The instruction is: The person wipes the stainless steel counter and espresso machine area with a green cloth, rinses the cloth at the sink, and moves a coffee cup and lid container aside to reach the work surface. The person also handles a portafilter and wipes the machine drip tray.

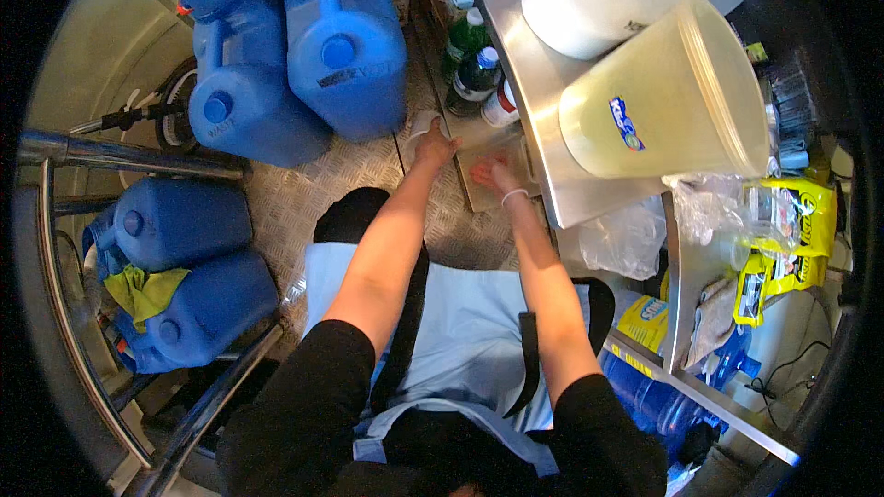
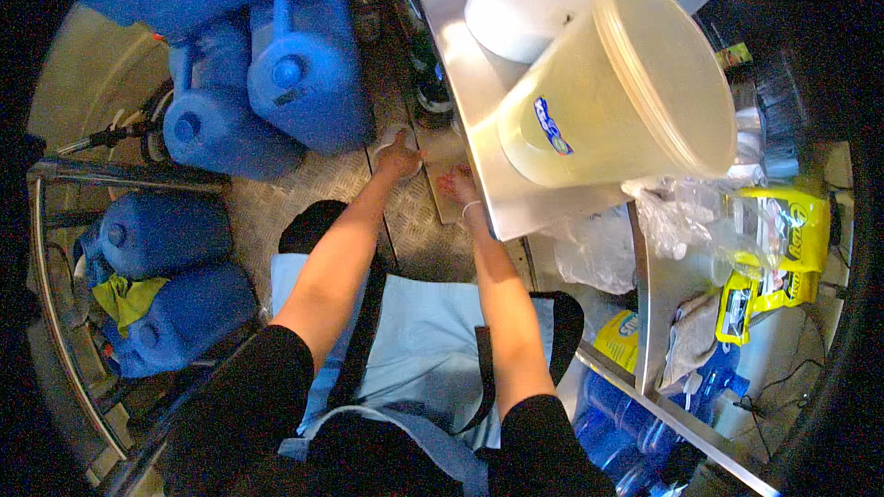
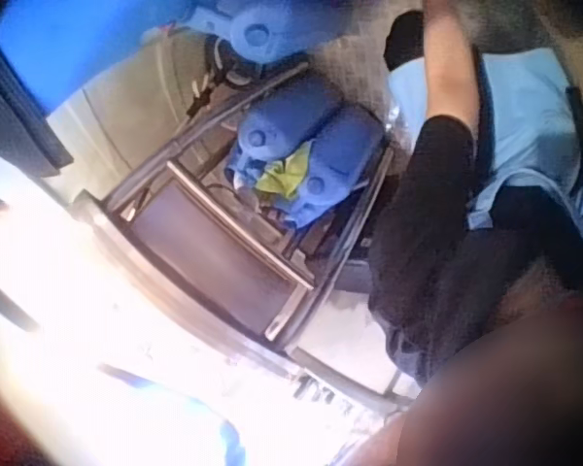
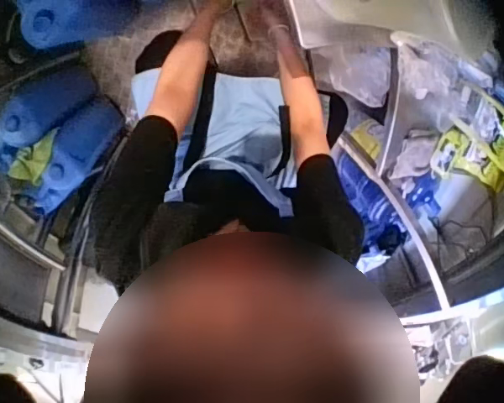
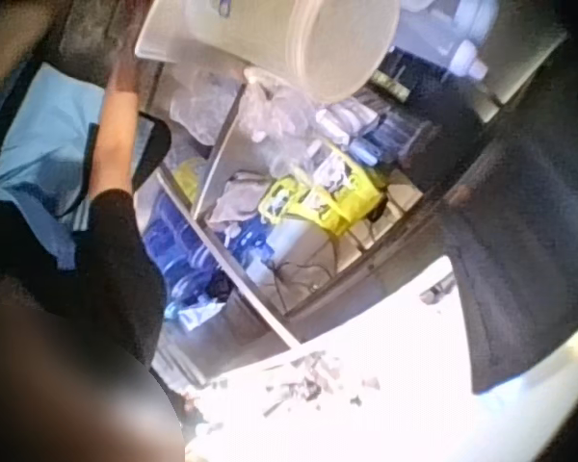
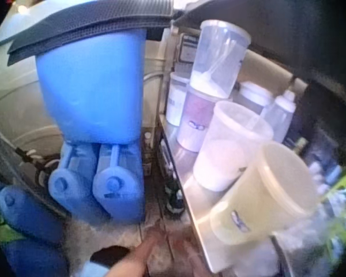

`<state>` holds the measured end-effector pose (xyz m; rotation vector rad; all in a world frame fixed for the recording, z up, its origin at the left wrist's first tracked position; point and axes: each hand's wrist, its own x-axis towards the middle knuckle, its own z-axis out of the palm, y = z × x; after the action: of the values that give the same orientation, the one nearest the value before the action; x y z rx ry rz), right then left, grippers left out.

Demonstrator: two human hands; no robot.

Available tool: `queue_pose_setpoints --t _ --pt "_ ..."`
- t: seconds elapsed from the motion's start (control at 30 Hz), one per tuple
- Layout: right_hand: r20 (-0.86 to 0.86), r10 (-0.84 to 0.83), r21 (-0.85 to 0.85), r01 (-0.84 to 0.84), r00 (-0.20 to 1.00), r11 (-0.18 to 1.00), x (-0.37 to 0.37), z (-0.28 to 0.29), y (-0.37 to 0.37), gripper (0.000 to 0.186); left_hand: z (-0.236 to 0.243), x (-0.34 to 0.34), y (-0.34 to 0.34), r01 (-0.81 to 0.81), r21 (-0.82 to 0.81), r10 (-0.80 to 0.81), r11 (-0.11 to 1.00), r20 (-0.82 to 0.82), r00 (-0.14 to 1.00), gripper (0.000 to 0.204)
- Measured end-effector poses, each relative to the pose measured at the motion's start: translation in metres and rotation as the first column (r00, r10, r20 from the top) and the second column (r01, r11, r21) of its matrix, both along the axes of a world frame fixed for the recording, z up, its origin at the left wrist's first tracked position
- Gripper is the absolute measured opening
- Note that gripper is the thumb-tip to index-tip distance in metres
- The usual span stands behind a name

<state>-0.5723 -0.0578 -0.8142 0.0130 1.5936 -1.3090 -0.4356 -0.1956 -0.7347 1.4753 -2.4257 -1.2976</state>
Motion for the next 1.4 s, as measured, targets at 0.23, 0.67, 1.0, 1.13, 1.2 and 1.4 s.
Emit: queue_pose_setpoints --t 0.23,0.67,1.0,1.13,1.2,1.4 --pt "-0.004 0.084 0.019 -0.084 0.996 0.996 0.036 0.039 -0.017 0.031 -0.019 -0.024 -0.013 0.081 -0.086 -0.074 0.993 0.08 0.994 0.047" --pt "-0.579 0.174 0.306 0.014 0.797 0.952 0.04 0.006 -0.008 0.046 0.003 -0.023 -0.047 0.153 -0.609 0.037 0.778 0.289 0.957 0.033" --pt "-0.424 -0.482 -0.067 0.504 0.767 0.861 -0.06 -0.101 0.07 0.059 0.035 -0.028 -0.048 0.437 -0.449 -0.211 0.779 0.469 0.857 0.032" --pt "-0.486 -0.54 -0.072 0.584 0.687 0.809 -0.072 -0.121 0.044 0.067 0.012 -0.03 -0.04 0.559 -0.478 -0.434 0.678 0.354 0.828 0.035" --pt "-0.535 -0.478 0.023 0.577 0.697 0.816 -0.066 -0.116 0.036 0.079 -0.008 -0.031 -0.035 0.572 -0.508 -0.446 0.643 0.359 0.82 0.035" --pt "-0.764 -0.239 0.224 0.593 0.6 0.773 -0.036 -0.082 0.019 0.051 -0.033 -0.025 -0.04 0.61 -0.546 -0.49 0.575 0.367 0.791 0.035"
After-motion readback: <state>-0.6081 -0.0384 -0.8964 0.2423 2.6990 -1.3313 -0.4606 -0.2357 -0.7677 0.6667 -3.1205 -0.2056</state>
